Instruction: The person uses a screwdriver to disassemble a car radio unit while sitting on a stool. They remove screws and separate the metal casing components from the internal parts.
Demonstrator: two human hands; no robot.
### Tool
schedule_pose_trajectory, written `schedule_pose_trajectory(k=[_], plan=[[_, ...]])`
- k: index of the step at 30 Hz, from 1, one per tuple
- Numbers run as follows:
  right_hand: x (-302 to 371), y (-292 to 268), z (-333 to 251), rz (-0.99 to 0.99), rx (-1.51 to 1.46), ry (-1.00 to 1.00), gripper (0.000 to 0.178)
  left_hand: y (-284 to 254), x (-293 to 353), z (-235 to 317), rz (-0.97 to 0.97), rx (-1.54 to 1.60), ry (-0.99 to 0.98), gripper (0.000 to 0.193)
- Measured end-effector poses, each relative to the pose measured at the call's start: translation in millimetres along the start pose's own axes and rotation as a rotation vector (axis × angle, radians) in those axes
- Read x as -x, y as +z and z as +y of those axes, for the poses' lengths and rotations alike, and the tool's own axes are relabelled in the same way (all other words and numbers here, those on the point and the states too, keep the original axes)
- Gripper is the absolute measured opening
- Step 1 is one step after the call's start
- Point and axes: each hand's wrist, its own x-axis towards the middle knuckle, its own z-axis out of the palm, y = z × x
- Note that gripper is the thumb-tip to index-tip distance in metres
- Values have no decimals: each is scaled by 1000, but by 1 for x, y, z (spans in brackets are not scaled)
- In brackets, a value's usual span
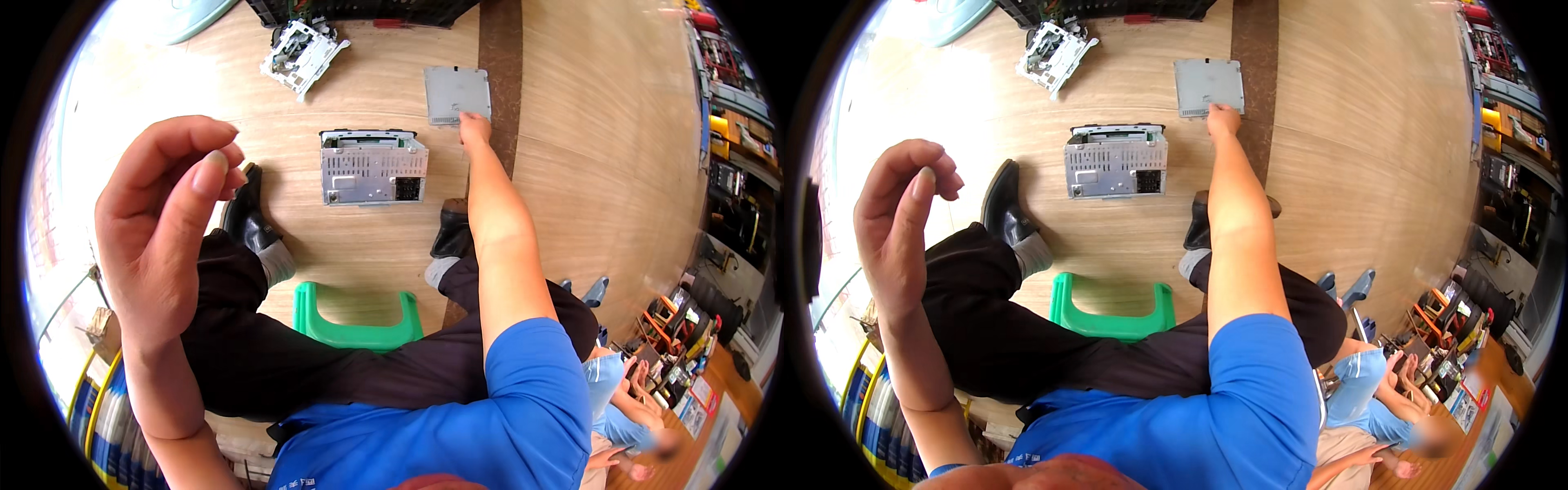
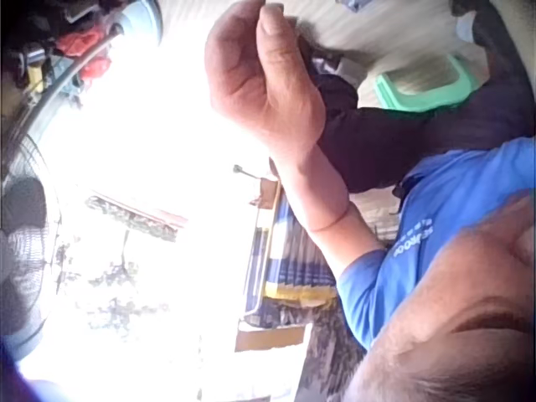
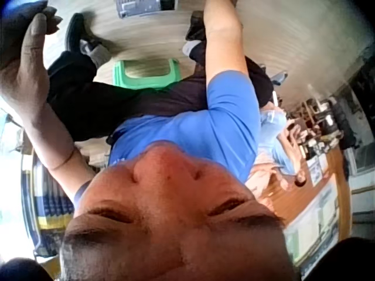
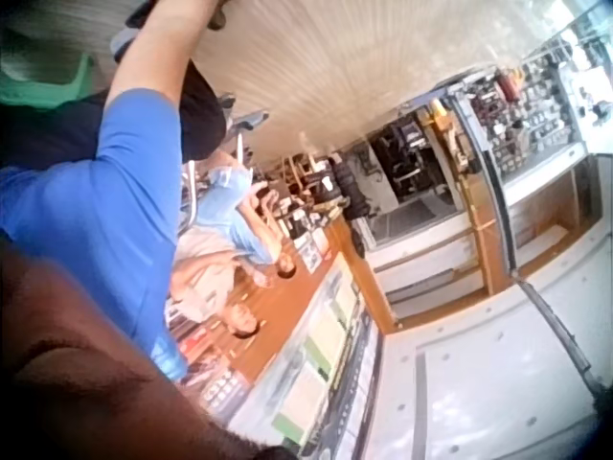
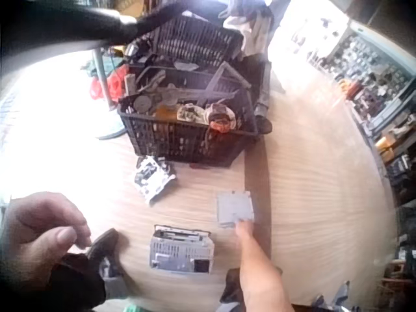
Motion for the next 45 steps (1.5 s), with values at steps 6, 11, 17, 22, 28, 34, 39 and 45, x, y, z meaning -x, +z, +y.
schedule_pose_trajectory(k=[6, 11, 17, 22, 28, 34, 39, 45], plan=[[36, -63, -8, 72, 120, -128, 27, 7, 8, 15, -23, 132, 106, 18], [111, -127, -57, -59, 169, -177, 40, 3, 17, 12, -17, 171, 218, 19], [181, -172, -105, -77, 110, -254, 35, 11, 21, 4, -22, 170, 245, 20], [194, -173, -97, -94, 149, -323, 27, 20, 21, 1, -46, 97, 242, 22], [178, -139, -63, -44, 743, -674, 20, 18, 26, 1, 21, 109, 257, 18], [110, -113, -40, -189, 952, -666, 17, 5, 35, 7, 41, -61, 223, 17], [34, -82, -42, -188, 932, -701, 14, -2, 30, 15, -20, -294, 297, 16], [-43, -33, -49, -264, 863, -588, 23, 9, 26, 10, -49, -362, 189, 27]])
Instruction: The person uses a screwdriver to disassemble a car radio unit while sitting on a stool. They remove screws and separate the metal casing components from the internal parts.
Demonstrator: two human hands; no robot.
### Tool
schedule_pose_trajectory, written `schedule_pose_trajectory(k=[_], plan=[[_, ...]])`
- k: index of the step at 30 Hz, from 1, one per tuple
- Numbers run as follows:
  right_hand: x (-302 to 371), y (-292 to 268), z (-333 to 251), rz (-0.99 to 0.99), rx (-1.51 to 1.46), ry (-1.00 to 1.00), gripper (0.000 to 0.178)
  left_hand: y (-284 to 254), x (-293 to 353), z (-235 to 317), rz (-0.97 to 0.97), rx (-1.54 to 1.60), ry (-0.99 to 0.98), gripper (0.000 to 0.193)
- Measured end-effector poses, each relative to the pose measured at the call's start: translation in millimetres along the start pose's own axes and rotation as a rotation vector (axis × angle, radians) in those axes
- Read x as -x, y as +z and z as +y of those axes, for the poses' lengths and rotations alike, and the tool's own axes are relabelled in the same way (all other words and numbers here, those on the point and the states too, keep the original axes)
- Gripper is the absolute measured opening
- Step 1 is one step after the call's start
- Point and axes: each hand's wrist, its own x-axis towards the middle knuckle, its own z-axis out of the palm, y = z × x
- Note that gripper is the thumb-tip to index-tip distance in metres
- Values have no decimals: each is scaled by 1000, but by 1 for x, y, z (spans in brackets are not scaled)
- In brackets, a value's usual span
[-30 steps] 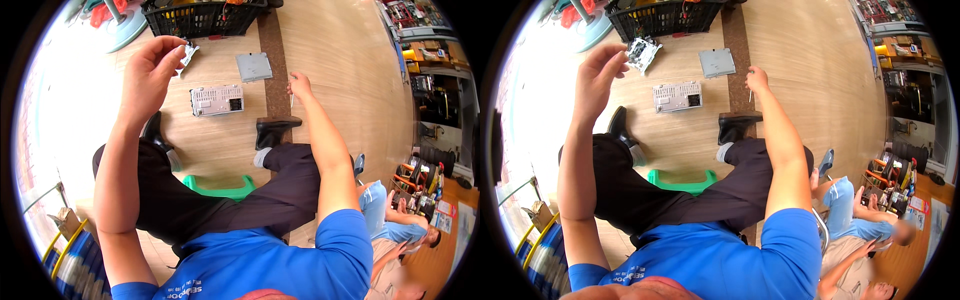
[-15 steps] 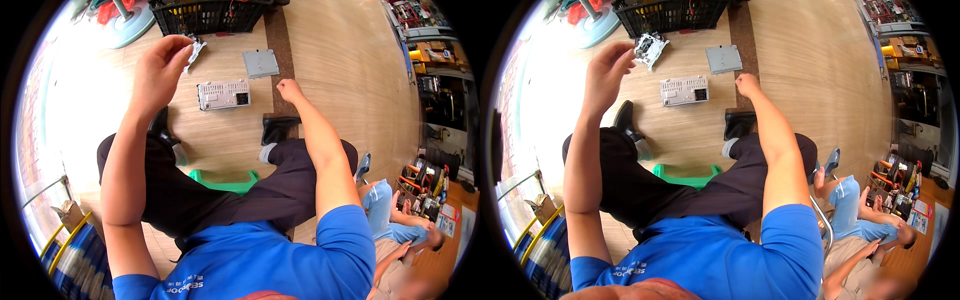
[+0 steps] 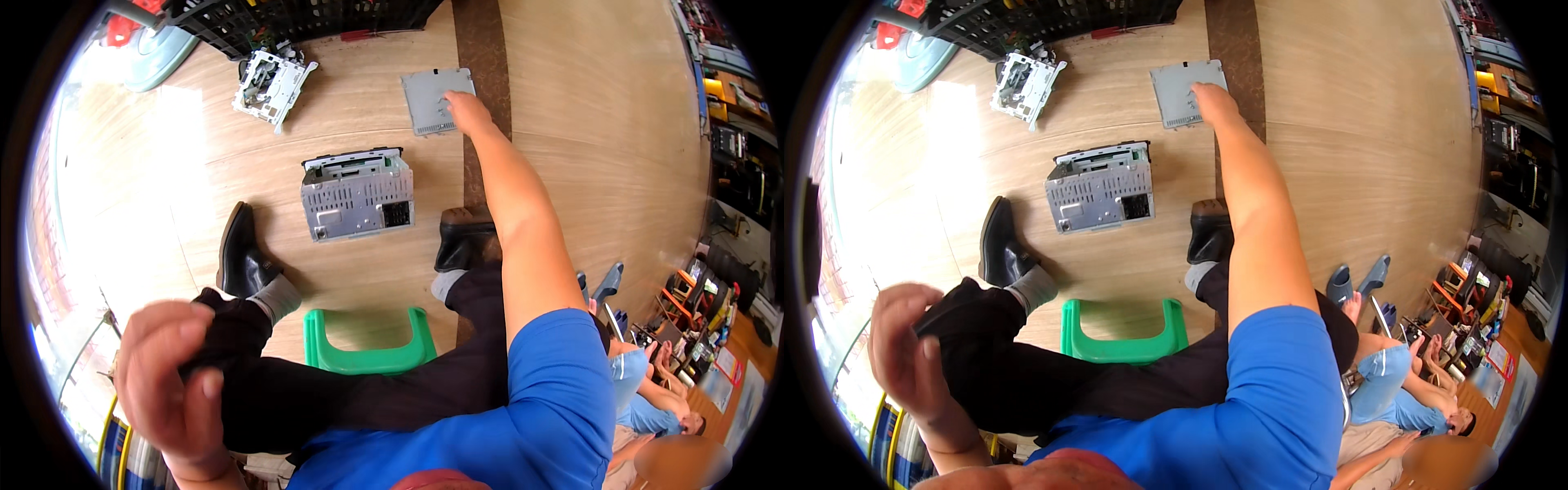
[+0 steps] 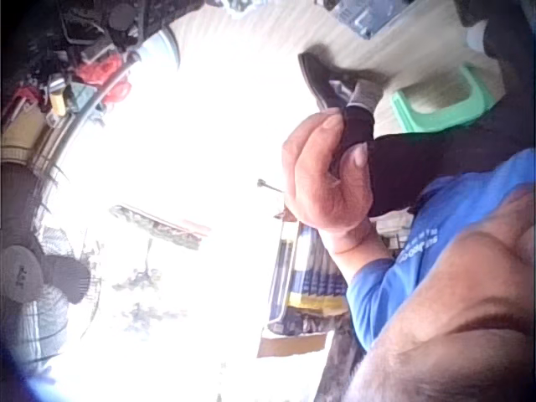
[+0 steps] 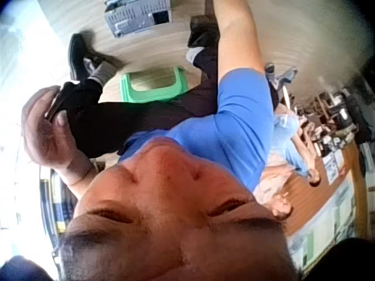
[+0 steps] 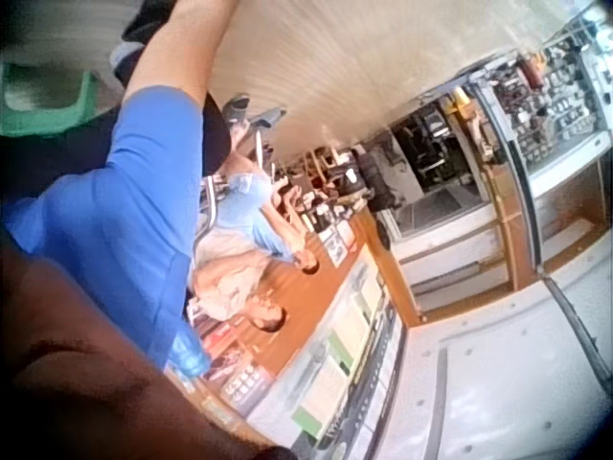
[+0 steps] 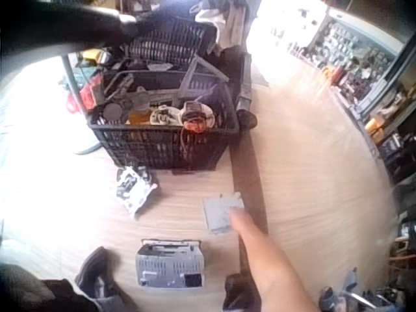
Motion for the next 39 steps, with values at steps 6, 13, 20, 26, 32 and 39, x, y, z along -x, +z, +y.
schedule_pose_trajectory(k=[6, 13, 20, 26, 32, 39], plan=[[-35, 6, 0, -73, 346, -247, 22, 10, -5, 0, -39, -17, -38, 36], [-37, 2, -7, -102, 470, -311, 22, 7, -8, 1, -54, -25, -45, 35], [-44, 4, -11, -180, 205, -107, 18, 9, -8, 2, -77, -36, -12, 36], [-34, 14, -35, -164, 398, -208, 13, 12, -4, 5, -57, -52, 8, 37], [-32, 16, -31, -92, 483, -258, 11, 12, -5, 5, -66, -52, 53, 37], [-21, 3, -18, -13, 151, 82, 18, 5, -2, 7, -75, -69, 56, 38]])
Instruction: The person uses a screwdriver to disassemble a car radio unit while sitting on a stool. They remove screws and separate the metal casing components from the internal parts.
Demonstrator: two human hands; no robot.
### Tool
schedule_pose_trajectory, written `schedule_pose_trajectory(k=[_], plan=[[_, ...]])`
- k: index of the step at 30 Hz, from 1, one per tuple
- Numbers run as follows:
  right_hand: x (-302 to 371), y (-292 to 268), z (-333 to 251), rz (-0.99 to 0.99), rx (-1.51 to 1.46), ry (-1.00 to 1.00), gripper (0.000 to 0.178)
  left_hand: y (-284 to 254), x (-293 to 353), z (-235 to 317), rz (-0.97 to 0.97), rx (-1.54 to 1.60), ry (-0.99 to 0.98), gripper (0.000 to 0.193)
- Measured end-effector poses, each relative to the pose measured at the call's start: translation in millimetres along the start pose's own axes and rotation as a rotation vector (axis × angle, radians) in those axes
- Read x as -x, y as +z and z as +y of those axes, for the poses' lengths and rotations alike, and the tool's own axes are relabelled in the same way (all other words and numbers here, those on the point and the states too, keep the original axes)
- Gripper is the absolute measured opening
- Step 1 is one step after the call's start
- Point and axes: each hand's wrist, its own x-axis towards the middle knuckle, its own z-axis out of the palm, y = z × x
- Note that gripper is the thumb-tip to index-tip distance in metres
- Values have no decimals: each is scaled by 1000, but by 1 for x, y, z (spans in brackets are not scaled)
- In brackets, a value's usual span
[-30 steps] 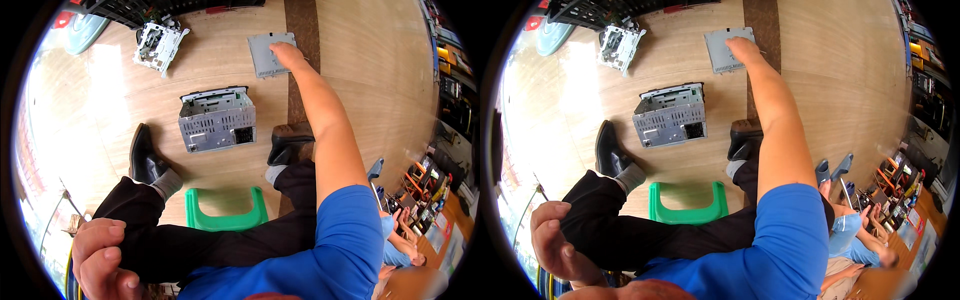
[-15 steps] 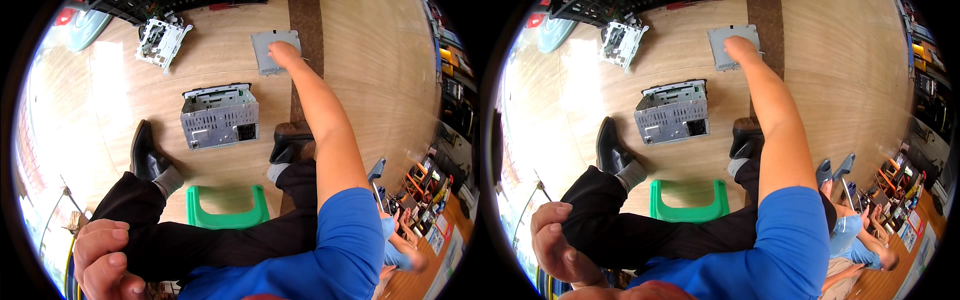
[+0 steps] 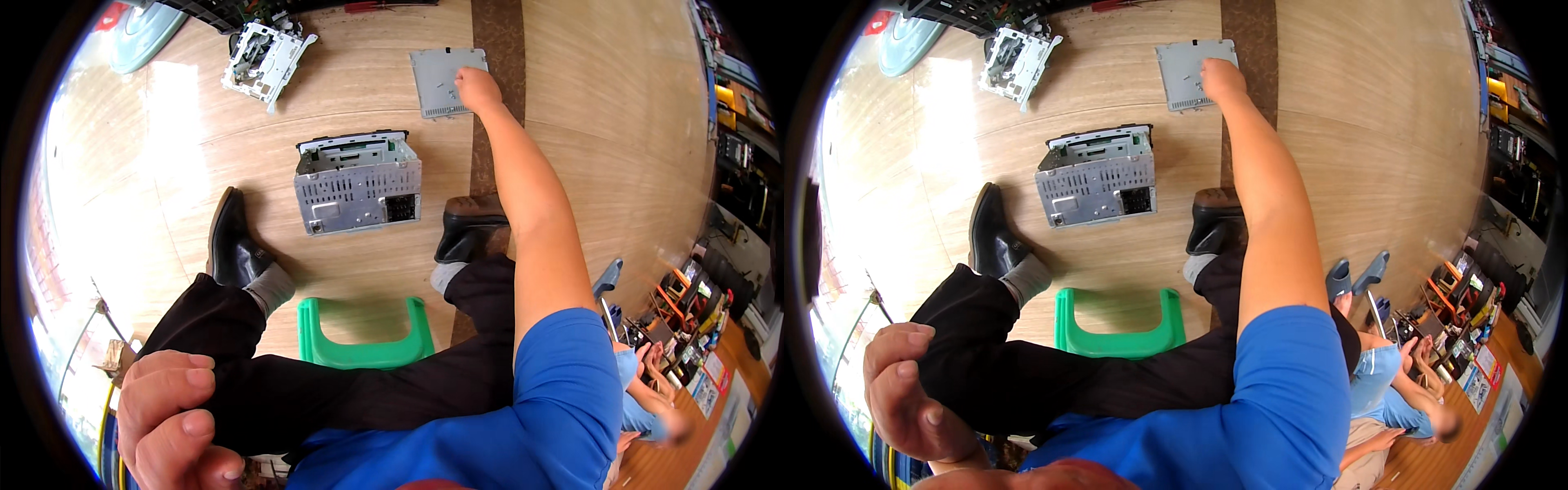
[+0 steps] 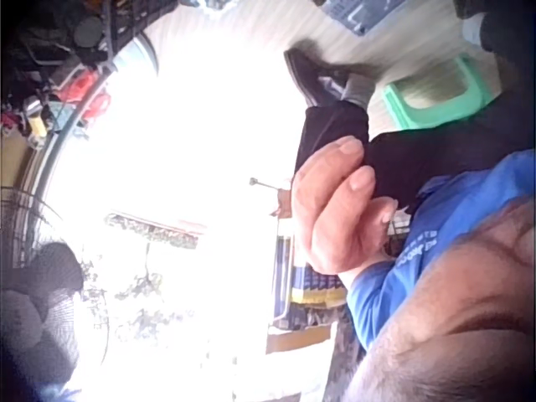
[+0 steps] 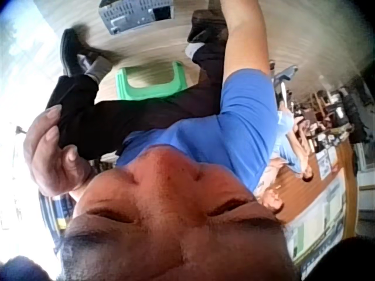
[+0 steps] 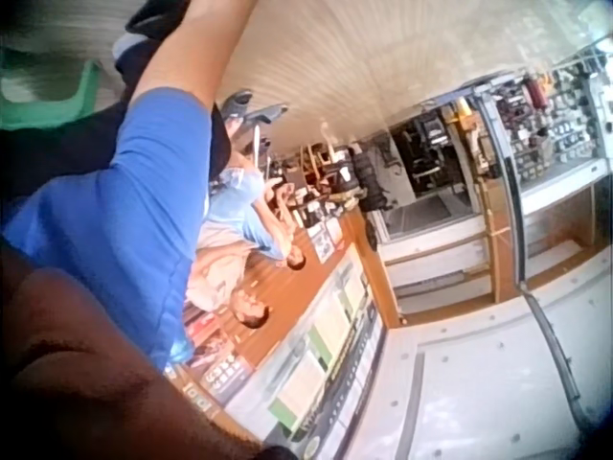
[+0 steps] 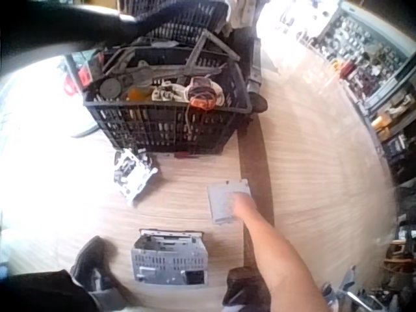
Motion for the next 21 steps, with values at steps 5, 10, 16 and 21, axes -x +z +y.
schedule_pose_trajectory(k=[5, 10, 16, 21], plan=[[-4, 8, -3, -43, -49, 71, 26, -6, -4, -18, -113, 101, 71, 39], [-3, 9, -48, -49, -31, 181, 26, 2, -3, -2, -15, -13, -10, 39], [-9, 9, -44, -108, 77, 124, 25, -6, -4, -15, -132, 76, 66, 39], [15, 17, -34, -106, 66, -216, 16, -10, -1, -11, -111, 68, 80, 38]])
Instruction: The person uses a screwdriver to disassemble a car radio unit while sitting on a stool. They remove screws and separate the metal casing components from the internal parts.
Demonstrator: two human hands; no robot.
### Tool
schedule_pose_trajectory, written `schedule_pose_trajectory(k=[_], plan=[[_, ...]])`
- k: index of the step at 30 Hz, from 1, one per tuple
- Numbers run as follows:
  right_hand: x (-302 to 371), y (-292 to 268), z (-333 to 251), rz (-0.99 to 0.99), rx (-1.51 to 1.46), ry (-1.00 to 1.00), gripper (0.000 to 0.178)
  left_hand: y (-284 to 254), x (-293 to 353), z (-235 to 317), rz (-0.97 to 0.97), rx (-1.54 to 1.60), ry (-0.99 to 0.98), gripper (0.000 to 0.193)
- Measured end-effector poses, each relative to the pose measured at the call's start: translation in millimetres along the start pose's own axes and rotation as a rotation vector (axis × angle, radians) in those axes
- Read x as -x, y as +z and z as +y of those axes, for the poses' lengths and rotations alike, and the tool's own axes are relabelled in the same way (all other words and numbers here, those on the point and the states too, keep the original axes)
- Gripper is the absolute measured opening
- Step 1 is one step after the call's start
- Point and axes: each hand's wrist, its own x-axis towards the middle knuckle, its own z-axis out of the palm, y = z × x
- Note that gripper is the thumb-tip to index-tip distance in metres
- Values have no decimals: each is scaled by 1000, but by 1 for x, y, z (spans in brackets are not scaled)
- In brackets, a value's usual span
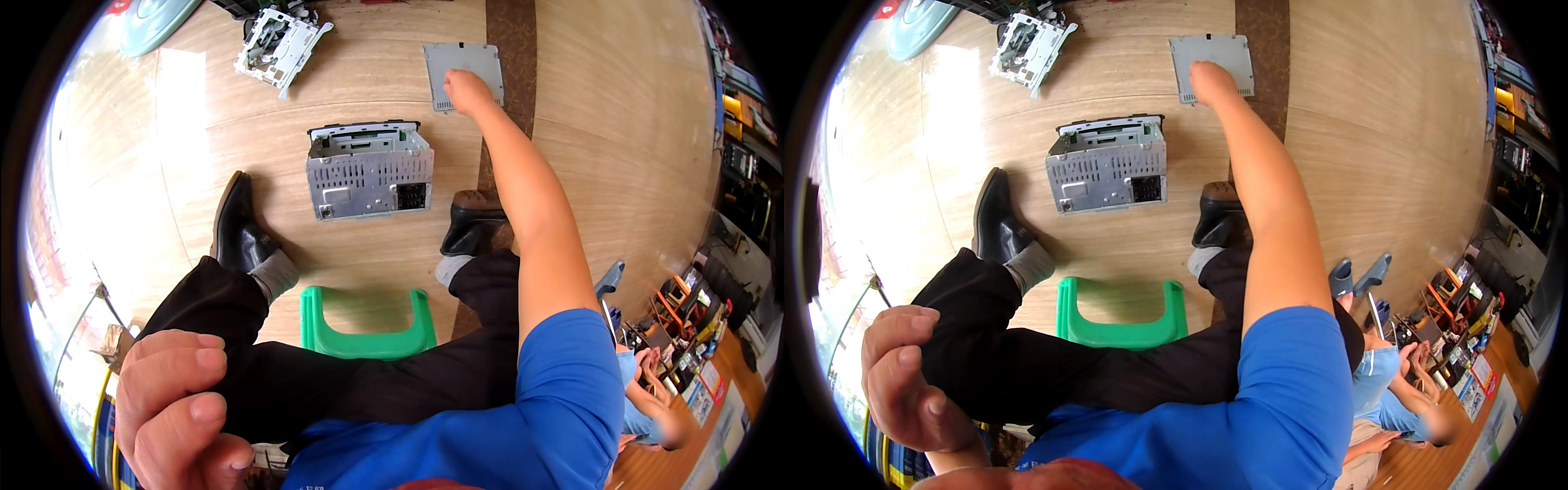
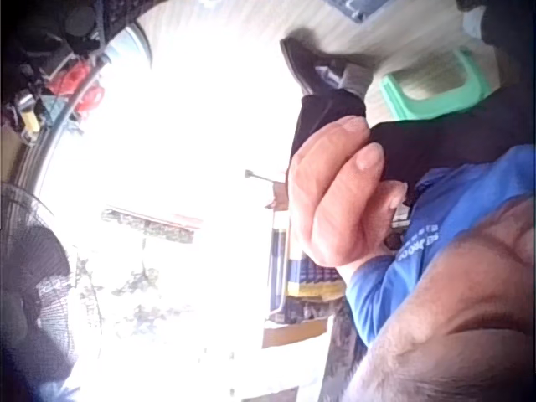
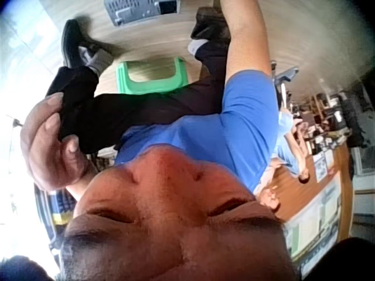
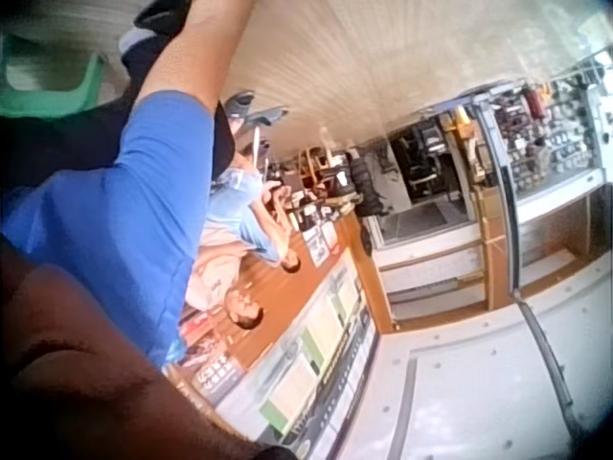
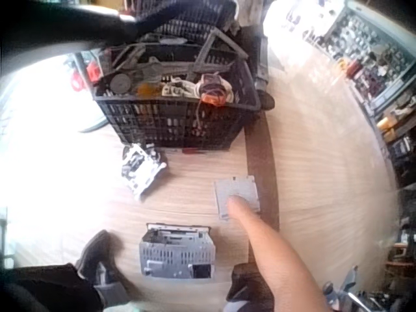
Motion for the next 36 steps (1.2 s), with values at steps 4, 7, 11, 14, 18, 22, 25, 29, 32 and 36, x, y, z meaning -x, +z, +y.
schedule_pose_trajectory(k=[4, 7, 11, 14, 18, 22, 25, 29, 32, 36], plan=[[31, 12, 4, 14, 188, -219, 17, 3, -1, 6, -11, 7, 4, 38], [46, 4, 2, -55, 173, -163, 20, 10, 2, 12, 74, -73, -80, 38], [59, -5, 12, 154, -81, -7, 26, 8, -1, 3, 117, -35, -40, 29], [79, -15, 5, 246, -121, 98, 30, 5, -2, 0, 122, -7, -16, 25], [111, -35, -5, 363, -131, 161, 32, 1, 1, 3, 150, -31, 15, 22], [153, -70, -8, 444, -121, 28, 22, 4, 6, 1, 218, -46, 73, 17], [196, -109, -57, 395, -168, 26, 17, 6, 12, -2, 241, 15, 62, 18], [258, -149, -101, 446, -226, -11, 19, 15, 11, -11, 229, 27, 58, 20], [307, -167, -144, 473, -312, -102, 17, 23, 10, -18, 192, 0, 48, 20], [356, -155, -192, 515, -487, -80, 21, 55, 4, -36, 139, -95, 88, 21]])
